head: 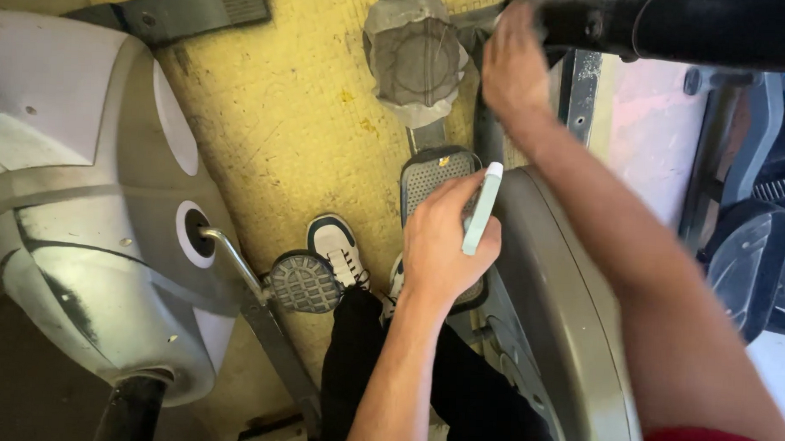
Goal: Cleaning various pieces of gym equipment using a spray bottle and a cloth.
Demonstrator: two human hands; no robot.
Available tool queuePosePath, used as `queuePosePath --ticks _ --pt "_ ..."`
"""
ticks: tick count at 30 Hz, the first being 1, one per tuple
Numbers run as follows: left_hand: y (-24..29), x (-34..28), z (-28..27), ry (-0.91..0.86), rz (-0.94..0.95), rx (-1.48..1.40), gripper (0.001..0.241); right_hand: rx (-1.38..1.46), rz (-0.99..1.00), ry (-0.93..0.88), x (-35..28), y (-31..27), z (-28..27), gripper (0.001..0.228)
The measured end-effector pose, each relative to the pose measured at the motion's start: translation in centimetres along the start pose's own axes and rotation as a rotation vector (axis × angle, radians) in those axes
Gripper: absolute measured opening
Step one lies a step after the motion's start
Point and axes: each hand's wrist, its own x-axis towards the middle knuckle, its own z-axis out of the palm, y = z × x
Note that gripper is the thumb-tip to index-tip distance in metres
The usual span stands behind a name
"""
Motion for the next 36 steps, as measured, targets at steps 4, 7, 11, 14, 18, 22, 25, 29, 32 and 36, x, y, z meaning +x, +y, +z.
queuePosePath --ticks 4,7,11,14,18,22,25,29,32,36 --pt "-0.1 0.4 -0.2 -0.026 -0.033 -0.005 0.051 -0.055 -0.135 -0.072 -1.2 -5.4 5.5 0.055" --pt "-0.7 0.4 0.2 0.051 0.073 0.040 0.049 -0.109 -0.128 -0.051 -2.4 -8.4 10.5 0.051" --pt "0.1 0.6 -0.4 0.012 0.017 -0.005 0.050 0.237 -0.239 0.033 -5.6 -9.3 12.0 0.041" --pt "0.8 0.6 -0.9 -0.019 -0.070 -0.031 0.052 0.109 -0.379 -0.082 -5.9 -6.0 6.1 0.038" --pt "-0.2 -0.1 -0.4 0.035 0.053 -0.013 0.051 0.057 -0.274 0.235 -5.7 -0.6 2.6 0.037" --pt "0.3 0.1 -0.5 0.014 0.075 -0.022 0.052 0.065 -0.150 0.296 -6.8 4.0 -4.4 0.030" --pt "0.6 0.1 -0.1 0.035 0.091 -0.017 0.051 0.139 -0.014 0.478 -7.9 4.9 -4.8 0.020" --pt "0.6 0.2 0.3 -0.018 0.041 -0.048 0.051 0.037 -0.030 0.379 -8.3 2.5 -0.2 0.031" --pt "0.3 0.1 0.3 -0.005 0.080 -0.034 0.050 0.014 -0.010 0.274 -7.9 0.0 1.8 0.039" --pt "-0.1 -0.3 -0.1 -0.020 0.087 -0.044 0.050 0.019 -0.015 0.264 -7.3 -2.7 3.6 0.041"
